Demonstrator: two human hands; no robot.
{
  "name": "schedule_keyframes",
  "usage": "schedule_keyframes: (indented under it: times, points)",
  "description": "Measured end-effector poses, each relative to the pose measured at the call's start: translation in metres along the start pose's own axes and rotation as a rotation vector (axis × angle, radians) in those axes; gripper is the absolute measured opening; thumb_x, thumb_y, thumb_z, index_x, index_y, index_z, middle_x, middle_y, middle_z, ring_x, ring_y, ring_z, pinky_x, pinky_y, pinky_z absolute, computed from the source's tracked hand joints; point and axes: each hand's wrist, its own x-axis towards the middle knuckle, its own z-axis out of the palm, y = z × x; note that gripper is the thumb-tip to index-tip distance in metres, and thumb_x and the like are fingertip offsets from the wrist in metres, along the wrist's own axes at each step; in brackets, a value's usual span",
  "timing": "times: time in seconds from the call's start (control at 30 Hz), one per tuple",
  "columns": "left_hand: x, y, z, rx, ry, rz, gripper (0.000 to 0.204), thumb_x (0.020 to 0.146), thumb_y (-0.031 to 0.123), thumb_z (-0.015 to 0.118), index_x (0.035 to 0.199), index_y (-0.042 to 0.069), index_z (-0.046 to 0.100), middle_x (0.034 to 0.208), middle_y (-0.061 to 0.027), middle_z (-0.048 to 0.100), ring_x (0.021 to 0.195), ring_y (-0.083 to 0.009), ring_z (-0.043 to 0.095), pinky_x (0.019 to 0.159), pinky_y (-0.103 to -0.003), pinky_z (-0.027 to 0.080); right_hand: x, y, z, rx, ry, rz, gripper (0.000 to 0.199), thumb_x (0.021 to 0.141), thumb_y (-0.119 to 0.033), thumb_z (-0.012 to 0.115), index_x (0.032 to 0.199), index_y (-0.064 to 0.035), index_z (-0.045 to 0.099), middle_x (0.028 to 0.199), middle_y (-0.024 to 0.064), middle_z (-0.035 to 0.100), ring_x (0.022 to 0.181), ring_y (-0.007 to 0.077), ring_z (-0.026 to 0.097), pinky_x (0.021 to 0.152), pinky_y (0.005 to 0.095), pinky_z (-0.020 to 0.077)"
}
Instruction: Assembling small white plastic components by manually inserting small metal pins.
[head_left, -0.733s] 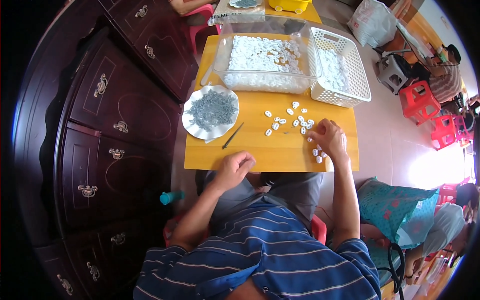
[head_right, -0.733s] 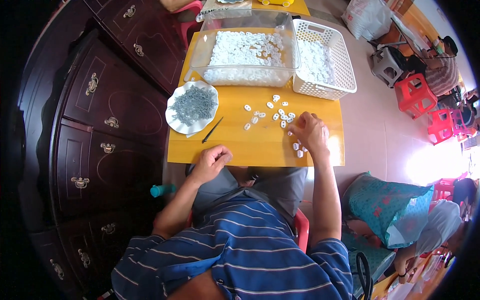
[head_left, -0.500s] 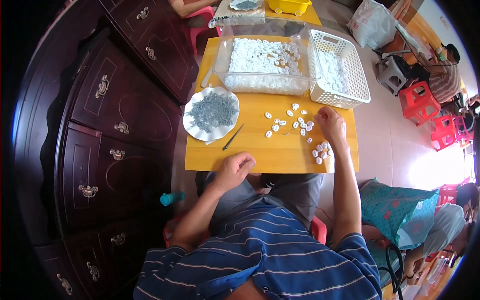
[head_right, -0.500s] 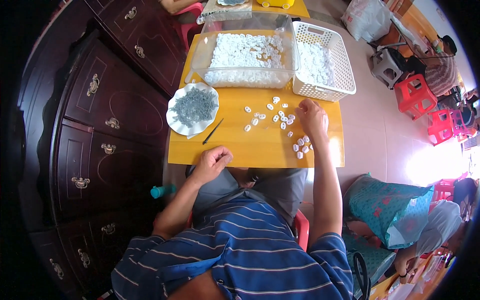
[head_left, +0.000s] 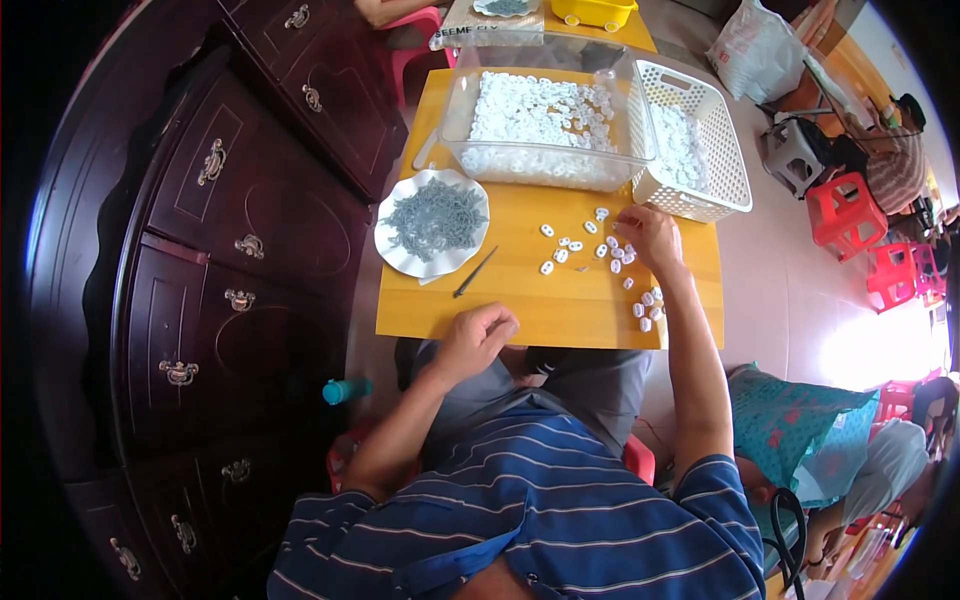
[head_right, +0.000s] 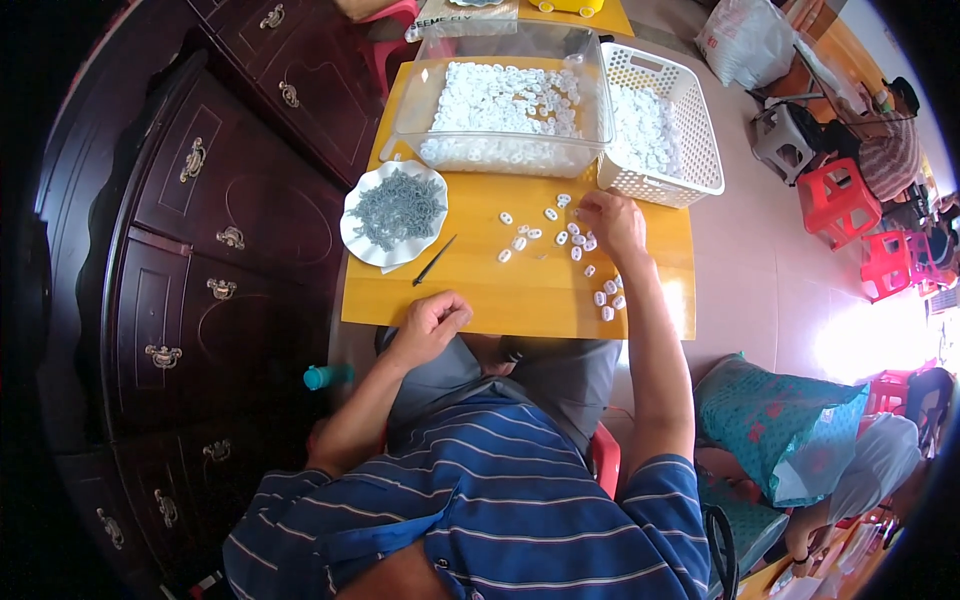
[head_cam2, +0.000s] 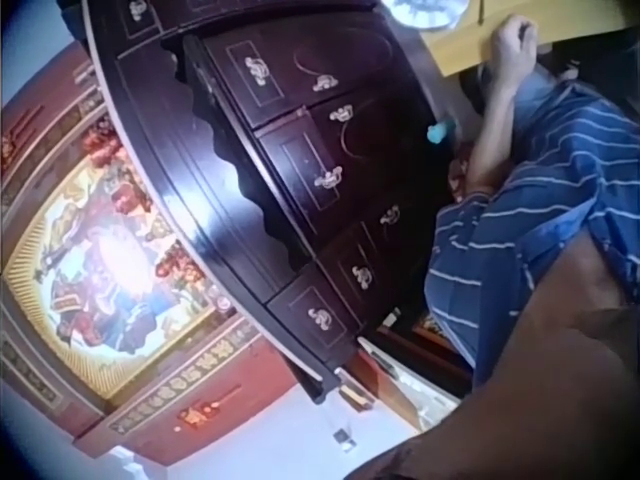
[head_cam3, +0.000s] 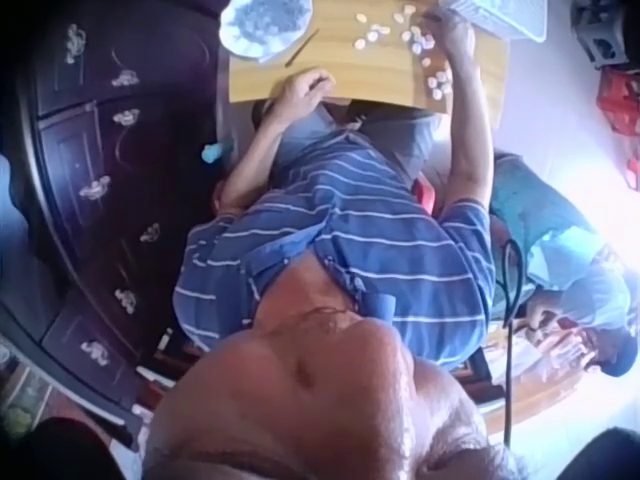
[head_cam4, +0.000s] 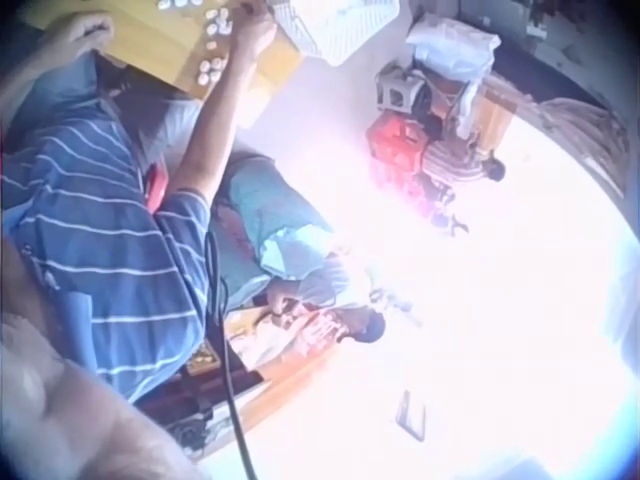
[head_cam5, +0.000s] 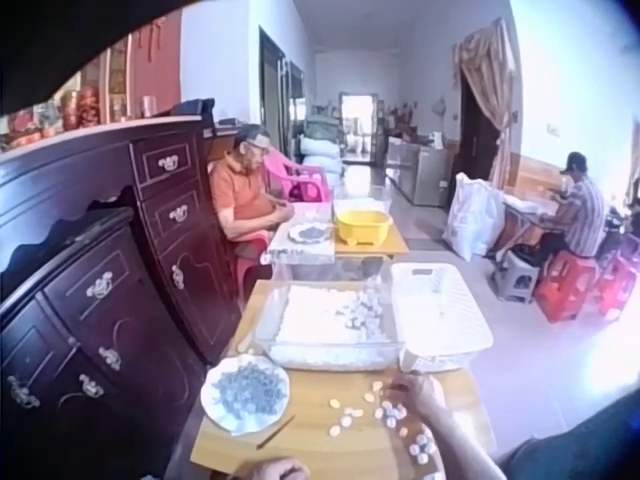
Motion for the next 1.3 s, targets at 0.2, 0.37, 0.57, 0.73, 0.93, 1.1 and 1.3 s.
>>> schedule_keyframes:
  times: [0.2,0.37,0.57,0.73,0.93,1.1,1.3]
  points:
    - [0.001,0.002,0.0,0.017,-0.01,0.02,0.011,0.098,0.007,0.066,0.09,-0.001,0.065,0.076,-0.0015,0.062,0.069,-0.0077,0.056,0.062,-0.026,0.047,0.007,0.009,0.001,-0.004,-0.041,-0.078,0.015,0.083,-0.02,0.075,0.093,-0.0086,0.076,0.089,0.0116,0.075,0.083,0.0297,0.073,0.078,0.0414,0.0567]
    - [0.0,0.005,0.0,0.0,0.0,-0.011,0.011,0.097,0.008,0.066,0.091,-0.001,0.066,0.076,-0.005,0.065,0.068,-0.0113,0.059,0.063,-0.029,0.048,-0.013,-0.015,-0.009,0.24,0.069,-0.055,0.016,0.09,-0.015,0.073,0.092,-0.0003,0.067,0.084,0.0098,0.074,0.07,0.0177,0.07,0.065,0.0325,0.0554]
    - [0.003,0.035,0.008,-0.068,-0.04,0.012,0.011,0.099,0.007,0.064,0.091,-0.001,0.065,0.077,-0.0002,0.064,0.069,-0.006,0.056,0.063,-0.024,0.047,-0.096,-0.053,0.003,0.683,-0.095,-0.026,0.01,0.094,-0.003,0.066,0.089,-0.0012,0.058,0.088,0.0087,0.075,0.077,0.0094,0.07,0.068,0.0254,0.0562]
    - [0.002,0.04,0.031,-0.349,-0.2,-0.119,0.01,0.102,0.011,0.063,0.099,0.002,0.068,0.082,0.0006,0.066,0.07,-0.0058,0.058,0.064,-0.023,0.049,-0.16,-0.082,0.034,0.735,-0.065,0.041,0.015,0.089,-0.007,0.072,0.081,-0.0029,0.059,0.062,0.0029,0.061,0.057,0.0058,0.054,0.053,0.0251,0.0451]
    - [-0.003,0.037,0.052,-0.379,-0.237,-0.229,0.013,0.104,0.013,0.061,0.099,0.003,0.067,0.083,0.0005,0.066,0.071,-0.0062,0.058,0.064,-0.022,0.048,-0.184,-0.079,0.042,0.825,-0.038,0.072,0.012,0.088,-0.003,0.07,0.083,-0.0019,0.059,0.067,0.0065,0.066,0.058,0.0087,0.061,0.056,0.026,0.0491]
    - [-0.006,0.037,0.062,-0.402,-0.273,-0.233,0.013,0.105,0.013,0.06,0.102,0.003,0.066,0.081,0.0008,0.064,0.07,-0.0056,0.058,0.063,-0.022,0.047,-0.201,-0.079,0.032,0.829,-0.03,0.069,0.013,0.087,-0.002,0.071,0.083,-0.0022,0.059,0.069,0.0079,0.069,0.063,0.0106,0.066,0.058,0.0256,0.0512]
    - [-0.024,0.039,0.073,-0.329,-0.238,-0.132,0.011,0.104,0.011,0.061,0.099,0.001,0.064,0.076,0.0007,0.06,0.064,-0.0047,0.053,0.058,-0.021,0.045,-0.226,-0.068,0.037,0.88,-0.002,0.015,0.014,0.088,-0.002,0.071,0.085,-0.0028,0.058,0.07,0.0058,0.069,0.064,0.0088,0.066,0.059,0.0241,0.0512]
